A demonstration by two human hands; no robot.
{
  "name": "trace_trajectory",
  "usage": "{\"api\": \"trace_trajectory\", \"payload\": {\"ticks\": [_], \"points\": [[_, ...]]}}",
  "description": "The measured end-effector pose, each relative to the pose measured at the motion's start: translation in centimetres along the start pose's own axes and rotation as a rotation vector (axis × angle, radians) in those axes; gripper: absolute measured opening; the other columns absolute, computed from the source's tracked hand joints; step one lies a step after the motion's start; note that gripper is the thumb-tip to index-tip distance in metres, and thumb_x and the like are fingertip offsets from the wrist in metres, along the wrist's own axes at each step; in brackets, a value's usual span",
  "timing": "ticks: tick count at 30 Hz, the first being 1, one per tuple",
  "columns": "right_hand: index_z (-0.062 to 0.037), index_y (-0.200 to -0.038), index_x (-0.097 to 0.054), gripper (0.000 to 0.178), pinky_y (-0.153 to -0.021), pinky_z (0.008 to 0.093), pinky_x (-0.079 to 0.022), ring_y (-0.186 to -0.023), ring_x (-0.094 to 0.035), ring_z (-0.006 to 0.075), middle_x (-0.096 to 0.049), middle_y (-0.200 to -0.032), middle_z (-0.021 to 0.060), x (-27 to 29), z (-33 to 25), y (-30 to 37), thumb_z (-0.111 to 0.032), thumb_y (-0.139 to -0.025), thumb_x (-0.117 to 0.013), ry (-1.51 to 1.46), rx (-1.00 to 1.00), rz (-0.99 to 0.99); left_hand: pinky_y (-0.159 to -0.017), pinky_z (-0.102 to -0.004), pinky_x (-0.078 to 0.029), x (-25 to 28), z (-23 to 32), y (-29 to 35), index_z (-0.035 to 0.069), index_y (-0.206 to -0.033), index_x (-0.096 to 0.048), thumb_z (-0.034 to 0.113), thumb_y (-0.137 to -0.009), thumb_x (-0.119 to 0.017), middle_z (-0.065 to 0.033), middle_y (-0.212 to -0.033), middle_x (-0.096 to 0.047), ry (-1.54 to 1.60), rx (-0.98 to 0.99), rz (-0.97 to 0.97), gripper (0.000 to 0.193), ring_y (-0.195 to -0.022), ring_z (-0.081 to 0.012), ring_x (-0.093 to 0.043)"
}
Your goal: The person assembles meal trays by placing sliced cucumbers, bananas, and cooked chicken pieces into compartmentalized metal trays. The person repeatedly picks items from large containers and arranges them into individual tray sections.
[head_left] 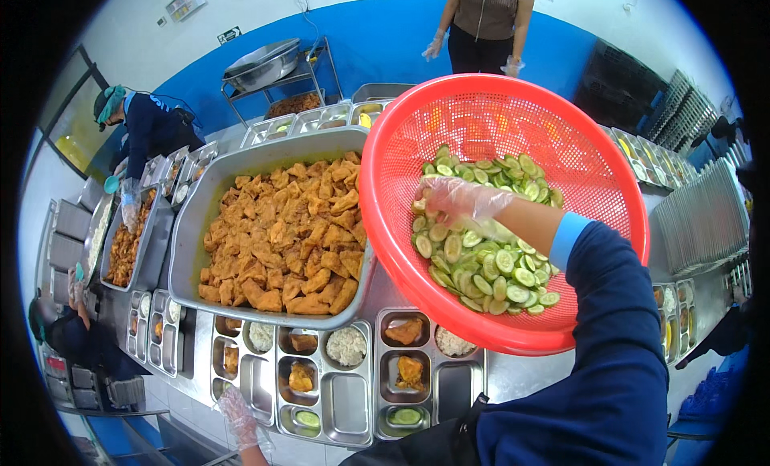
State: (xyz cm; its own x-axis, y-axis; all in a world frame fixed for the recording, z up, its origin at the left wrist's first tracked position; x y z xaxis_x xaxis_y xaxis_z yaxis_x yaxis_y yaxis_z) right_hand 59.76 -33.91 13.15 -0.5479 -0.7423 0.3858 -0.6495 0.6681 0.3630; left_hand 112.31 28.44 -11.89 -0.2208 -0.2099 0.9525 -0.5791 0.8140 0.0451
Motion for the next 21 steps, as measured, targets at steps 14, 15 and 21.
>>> {"api": "trace_trajectory", "payload": {"ticks": [14,15,21], "points": [[-0.0046,-0.102,-0.071,0.018,-0.080,0.0400,-0.056,-0.085,-0.067,0.0283,-0.073,-0.098,0.0134,-1.3,1.3,-3.0,-0.016,-0.092,-0.063,-0.371,-0.106,0.133,-0.121,-0.0572,-0.031,-0.8,1.1,-1.2,0.001,-0.143,-0.056,0.009,-0.092,-0.056,-0.0215,-0.148,-0.054,0.111,-0.247,0.543,0.051,-0.139,-0.0381,-0.050],[-0.0054,-0.103,-0.071,0.018,-0.081,0.0403,-0.057,-0.086,-0.069,0.0294,-0.074,-0.100,0.0148,-1.5,-1.1,-1.5,-0.019,-0.095,-0.063,-0.472,-0.127,0.196,-0.119,-0.0579,-0.032,1.2,1.7,-1.2,0.002,-0.143,-0.056,0.009,-0.092,-0.055,-0.0211,-0.146,-0.055,0.033,-0.280,0.611,0.052,-0.137,-0.0377,-0.051],[-0.0034,-0.104,-0.070,0.015,-0.078,0.0308,-0.054,-0.087,-0.068,0.0202,-0.071,-0.103,0.0088,-9.5,-16.8,19.6,-0.012,-0.091,-0.068,-0.308,0.181,0.339,-0.105,-0.0510,-0.044,18.3,6.7,0.2,0.004,-0.127,-0.066,0.016,-0.098,-0.063,-0.0195,-0.119,-0.067,0.999,0.181,0.441,0.031,-0.115,-0.0366,-0.061]]}}
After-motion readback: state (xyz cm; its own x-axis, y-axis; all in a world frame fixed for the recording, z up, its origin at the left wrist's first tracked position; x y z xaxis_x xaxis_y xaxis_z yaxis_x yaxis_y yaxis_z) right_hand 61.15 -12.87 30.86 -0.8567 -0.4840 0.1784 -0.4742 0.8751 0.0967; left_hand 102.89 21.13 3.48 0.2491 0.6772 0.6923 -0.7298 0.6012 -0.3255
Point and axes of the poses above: each hand's wrist, its own y-axis away from the middle knuckle, its own x-axis out of the back of the hand, z = x × y, the point moved 1 cm from there along -y, towards the middle knuckle
